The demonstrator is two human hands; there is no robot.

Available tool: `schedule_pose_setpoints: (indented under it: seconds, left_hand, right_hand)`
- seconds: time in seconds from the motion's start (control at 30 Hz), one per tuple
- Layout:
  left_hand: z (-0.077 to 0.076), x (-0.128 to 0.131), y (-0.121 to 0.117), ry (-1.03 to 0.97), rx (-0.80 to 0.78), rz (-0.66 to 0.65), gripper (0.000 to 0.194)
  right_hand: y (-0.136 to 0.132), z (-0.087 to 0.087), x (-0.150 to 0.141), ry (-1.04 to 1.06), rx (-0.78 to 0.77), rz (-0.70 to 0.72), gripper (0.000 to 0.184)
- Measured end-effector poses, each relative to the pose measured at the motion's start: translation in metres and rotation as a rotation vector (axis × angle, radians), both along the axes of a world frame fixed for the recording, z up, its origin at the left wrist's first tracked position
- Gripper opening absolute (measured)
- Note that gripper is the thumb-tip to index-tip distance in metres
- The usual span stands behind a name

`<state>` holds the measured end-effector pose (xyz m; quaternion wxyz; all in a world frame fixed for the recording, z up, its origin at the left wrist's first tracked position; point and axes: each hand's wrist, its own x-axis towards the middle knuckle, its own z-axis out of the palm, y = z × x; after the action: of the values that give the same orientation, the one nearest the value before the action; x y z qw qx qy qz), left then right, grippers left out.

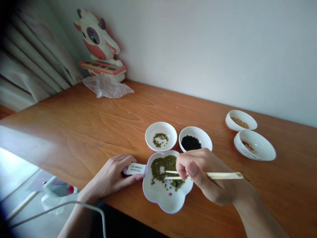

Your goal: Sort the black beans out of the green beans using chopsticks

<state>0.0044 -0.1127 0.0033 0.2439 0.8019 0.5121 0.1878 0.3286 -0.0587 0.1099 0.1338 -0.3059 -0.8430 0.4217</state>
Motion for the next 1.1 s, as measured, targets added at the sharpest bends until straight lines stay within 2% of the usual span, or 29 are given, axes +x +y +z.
schedule_pose_setpoints:
  seconds: [0.17, 0.33, 0.5, 0.7, 0.9, 1.1]
  left_hand:
    - [0.0, 0.001, 0.0, -0.017, 0.012, 0.004, 0.043]
    - [0.002, 0.001, 0.0, -0.004, 0.032, 0.003, 0.045]
    - [0.004, 0.002, -0.001, -0.016, 0.05, 0.013, 0.045]
    - [0.005, 0.002, -0.001, -0.004, 0.012, 0.017, 0.044]
    - [0.001, 0.0, -0.002, 0.013, -0.017, 0.015, 0.045]
    - [-0.001, -0.001, -0.001, 0.029, -0.025, 0.012, 0.044]
  right_hand:
    - [0.002, -0.004, -0.001, 0.014, 0.035, 0.011, 0.071]
    - [-0.004, -0.006, -0.003, 0.082, 0.002, 0.024, 0.069]
    - [-0.01, -0.008, -0.016, 0.067, 0.04, 0.142, 0.061]
    - [-0.013, -0.011, -0.019, 0.065, 0.123, 0.08, 0.059]
    - [-0.019, -0.014, -0.029, 0.096, 0.095, 0.212, 0.052]
    - [-0.011, -0.013, -0.022, 0.046, 0.191, 0.071, 0.048]
